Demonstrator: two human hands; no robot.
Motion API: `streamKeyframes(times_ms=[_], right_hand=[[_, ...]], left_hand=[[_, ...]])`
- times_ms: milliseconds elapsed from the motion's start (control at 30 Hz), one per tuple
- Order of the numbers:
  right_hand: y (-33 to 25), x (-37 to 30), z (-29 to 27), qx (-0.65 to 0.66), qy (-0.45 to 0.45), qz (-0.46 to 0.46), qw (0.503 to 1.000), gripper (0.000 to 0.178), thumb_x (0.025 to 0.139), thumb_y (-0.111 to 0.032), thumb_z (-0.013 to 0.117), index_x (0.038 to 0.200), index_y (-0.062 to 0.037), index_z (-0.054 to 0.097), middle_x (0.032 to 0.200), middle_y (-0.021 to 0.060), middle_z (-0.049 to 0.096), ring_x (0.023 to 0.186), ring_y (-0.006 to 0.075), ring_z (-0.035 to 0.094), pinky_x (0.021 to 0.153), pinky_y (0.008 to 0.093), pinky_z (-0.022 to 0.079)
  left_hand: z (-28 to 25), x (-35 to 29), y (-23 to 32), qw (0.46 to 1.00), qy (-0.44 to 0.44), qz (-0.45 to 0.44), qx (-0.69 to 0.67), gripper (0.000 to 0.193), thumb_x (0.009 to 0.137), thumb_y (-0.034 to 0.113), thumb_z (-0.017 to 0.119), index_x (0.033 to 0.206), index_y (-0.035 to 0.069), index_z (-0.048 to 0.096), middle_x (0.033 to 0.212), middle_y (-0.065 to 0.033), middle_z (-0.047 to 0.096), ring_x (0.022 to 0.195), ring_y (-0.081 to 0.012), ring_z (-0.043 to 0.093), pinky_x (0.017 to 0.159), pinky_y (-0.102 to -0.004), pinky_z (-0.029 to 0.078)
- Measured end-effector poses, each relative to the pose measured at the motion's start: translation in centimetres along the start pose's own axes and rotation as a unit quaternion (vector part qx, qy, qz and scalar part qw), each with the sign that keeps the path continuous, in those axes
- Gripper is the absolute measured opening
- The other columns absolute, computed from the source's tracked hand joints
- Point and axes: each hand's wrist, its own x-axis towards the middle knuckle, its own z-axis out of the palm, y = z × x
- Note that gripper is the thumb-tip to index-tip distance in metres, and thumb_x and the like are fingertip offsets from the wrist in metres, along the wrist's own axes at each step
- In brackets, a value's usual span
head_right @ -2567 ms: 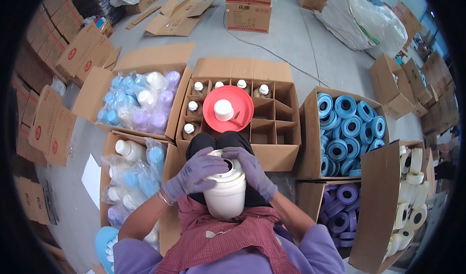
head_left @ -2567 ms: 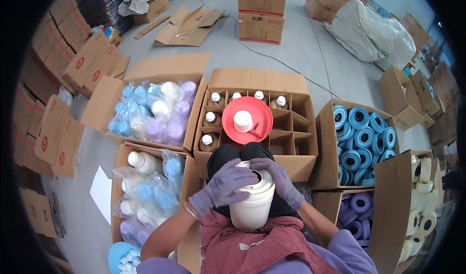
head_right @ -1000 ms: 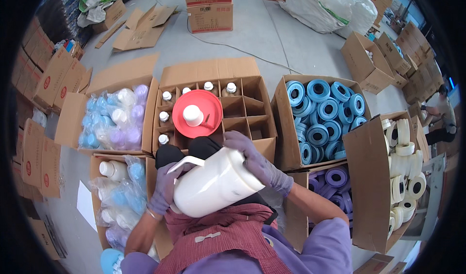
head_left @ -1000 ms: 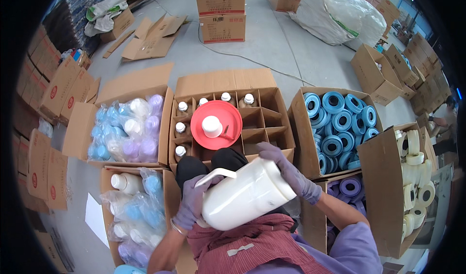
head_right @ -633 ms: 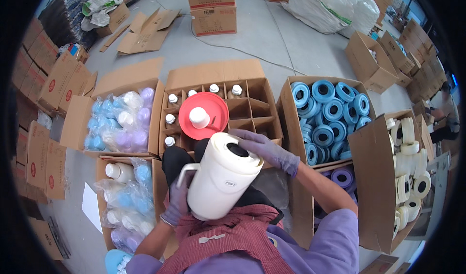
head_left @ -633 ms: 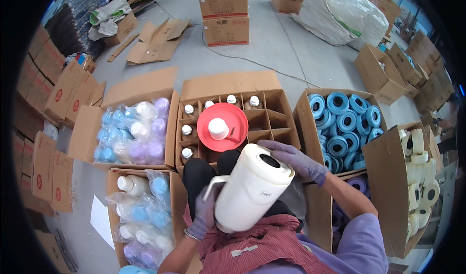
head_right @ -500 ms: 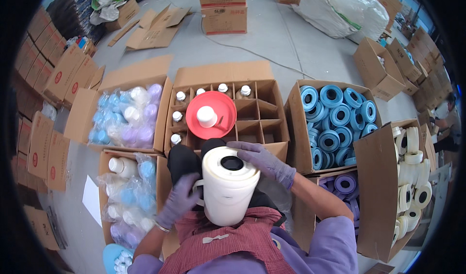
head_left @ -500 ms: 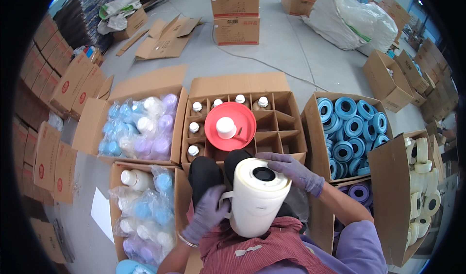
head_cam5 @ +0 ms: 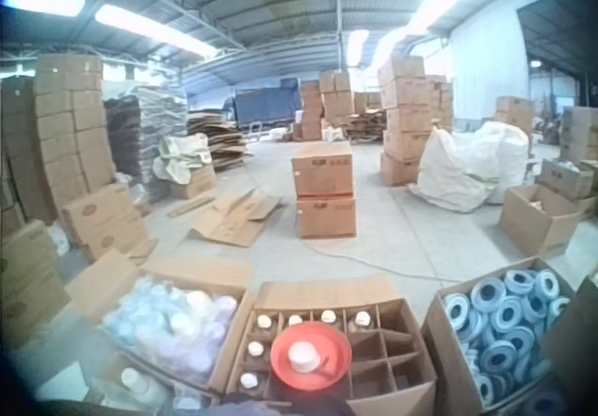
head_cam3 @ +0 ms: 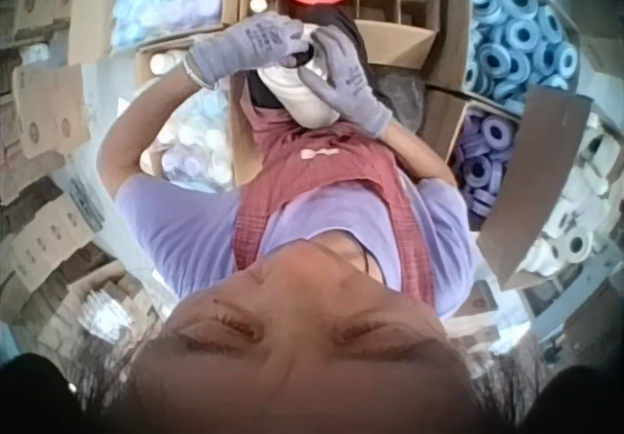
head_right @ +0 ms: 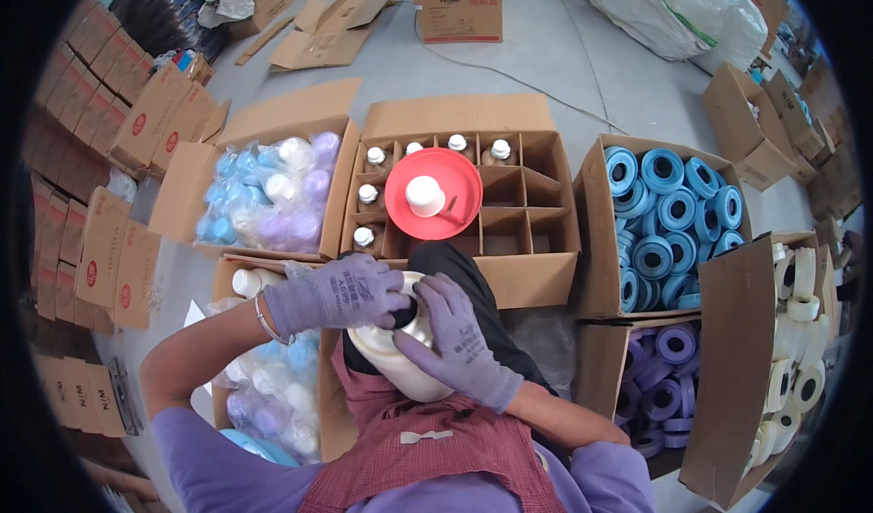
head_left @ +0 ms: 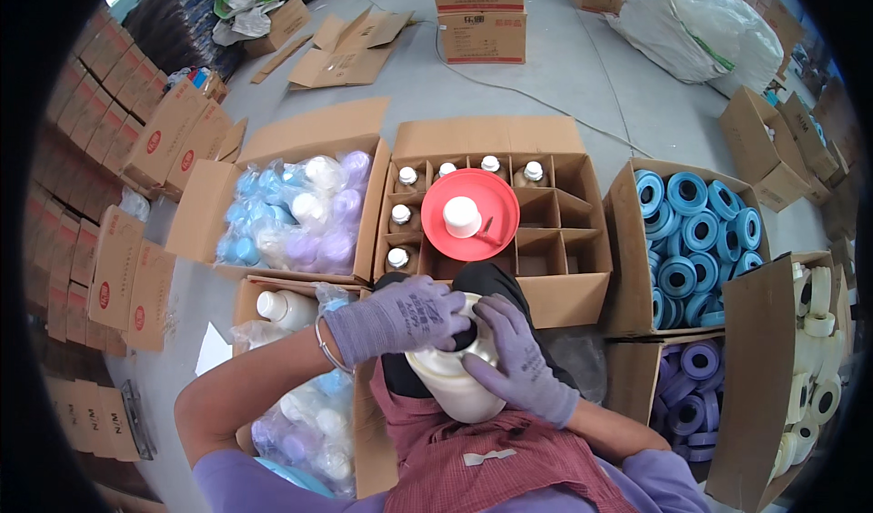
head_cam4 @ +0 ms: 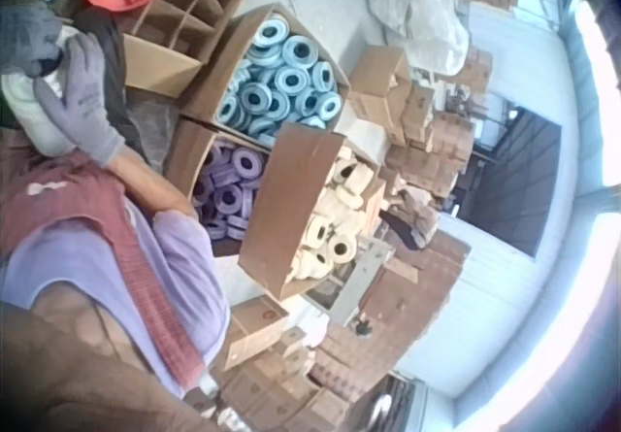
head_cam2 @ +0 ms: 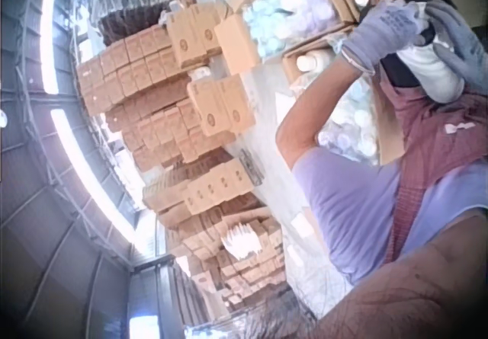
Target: The person assembles thermos flasks by inserting a white cap into the opening, placing a colored ring on top, and then wrapping each unit in a clear plastic bag. The person repeats this process for multiple thermos units in a warehouse setting.
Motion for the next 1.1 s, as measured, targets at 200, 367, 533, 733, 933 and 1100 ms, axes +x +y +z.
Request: streamKeyframes(times_ms=[200,367,533,733,933,1100], right_hand=[[1.4,4.7,1.2,0.301,-0.070,0.248,0.918,0.051,0.096,-0.021,0.056,0.138,0.0047,0.047,0.130,0.0161,0.058,0.119,0.0199,0.056,0.102,0.0316,0.045],[3.7,6.7,3.0,0.393,-0.274,0.190,0.857,0.040,0.094,-0.008,0.049,0.132,0.0059,0.054,0.128,0.0167,0.060,0.118,0.0215,0.058,0.103,0.0315,0.045],[6.6,9.6,7.1,0.357,-0.396,0.022,0.845,0.030,0.092,-0.008,0.049,0.113,0.0065,0.065,0.121,0.0181,0.065,0.110,0.0284,0.063,0.098,0.0335,0.049],[6.9,8.7,7.3,0.272,-0.353,-0.088,0.891,0.033,0.089,-0.018,0.058,0.115,0.0013,0.066,0.112,0.0189,0.069,0.108,0.0331,0.065,0.095,0.0376,0.050],[1.6,6.5,4.1,0.304,-0.179,0.179,0.919,0.030,0.099,-0.021,0.050,0.110,0.0032,0.065,0.106,0.0217,0.069,0.106,0.0295,0.064,0.100,0.0381,0.046],[0.5,2.9,-2.0,0.033,-0.175,-0.174,0.968,0.055,0.087,-0.038,0.065,0.125,0.0003,0.054,0.135,0.0223,0.051,0.129,0.0409,0.046,0.112,0.0545,0.031]], left_hand=[[2.6,-2.1,-1.6,0.996,0.059,0.049,-0.050,0.033,0.088,0.036,0.063,0.112,0.012,0.063,0.107,-0.0074,0.059,0.095,-0.0255,0.062,0.083,-0.0398,0.050],[2.4,-3.6,-1.3,0.995,0.030,0.065,-0.069,0.033,0.086,0.037,0.065,0.108,0.012,0.063,0.104,-0.0038,0.061,0.092,-0.0227,0.063,0.079,-0.0389,0.050],[3.7,-6.9,1.4,0.999,0.051,-0.001,0.003,0.037,0.086,0.037,0.065,0.110,0.009,0.060,0.091,-0.0045,0.060,0.086,-0.0212,0.064,0.070,-0.0339,0.050],[2.5,-5.4,2.4,1.000,0.007,-0.020,-0.018,0.033,0.092,0.035,0.055,0.094,0.003,0.060,0.080,-0.0108,0.063,0.074,-0.0239,0.067,0.062,-0.0375,0.053],[1.8,-4.3,2.3,0.933,-0.088,-0.237,-0.256,0.026,0.095,0.023,0.052,0.081,0.003,0.059,0.073,-0.0128,0.064,0.069,-0.0296,0.070,0.058,-0.0409,0.054],[3.7,-5.1,-0.1,0.596,0.129,-0.303,-0.733,0.025,0.101,0.019,0.050,0.093,0.004,0.068,0.068,-0.0035,0.062,0.064,-0.0179,0.063,0.065,-0.0334,0.053]])
